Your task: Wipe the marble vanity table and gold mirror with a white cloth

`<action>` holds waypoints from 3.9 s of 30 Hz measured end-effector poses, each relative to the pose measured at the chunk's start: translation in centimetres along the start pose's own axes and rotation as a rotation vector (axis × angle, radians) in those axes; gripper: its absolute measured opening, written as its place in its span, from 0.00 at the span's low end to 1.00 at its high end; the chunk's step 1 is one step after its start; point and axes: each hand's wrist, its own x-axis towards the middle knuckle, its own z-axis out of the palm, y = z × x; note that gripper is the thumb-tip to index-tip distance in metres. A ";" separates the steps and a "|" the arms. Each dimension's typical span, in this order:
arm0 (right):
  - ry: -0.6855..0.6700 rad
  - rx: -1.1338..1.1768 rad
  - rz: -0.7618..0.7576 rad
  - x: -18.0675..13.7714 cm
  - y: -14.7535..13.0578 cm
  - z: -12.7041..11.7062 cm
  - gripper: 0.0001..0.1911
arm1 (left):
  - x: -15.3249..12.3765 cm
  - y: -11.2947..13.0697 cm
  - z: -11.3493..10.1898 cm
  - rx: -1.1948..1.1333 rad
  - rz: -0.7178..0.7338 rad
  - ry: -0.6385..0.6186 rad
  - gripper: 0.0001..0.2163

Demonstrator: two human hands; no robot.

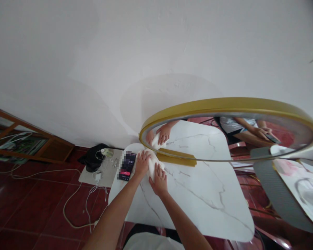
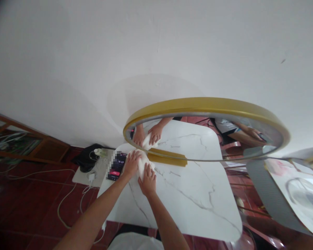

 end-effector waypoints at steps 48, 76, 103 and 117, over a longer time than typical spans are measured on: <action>-0.054 -0.012 -0.255 -13.1 11.9 -1.3 0.43 | -15.9 7.9 -1.0 -0.314 0.204 -0.196 0.27; 0.023 0.005 -0.145 -5.6 17.6 -4.1 0.47 | -7.0 14.7 1.7 -0.260 0.039 -0.059 0.24; -0.056 0.029 -0.251 -12.5 19.9 -2.8 0.43 | -4.7 12.7 3.3 -0.221 0.046 0.035 0.25; 0.239 -0.046 0.097 -10.1 21.0 0.0 0.32 | -2.9 9.5 4.6 -0.081 0.010 0.112 0.27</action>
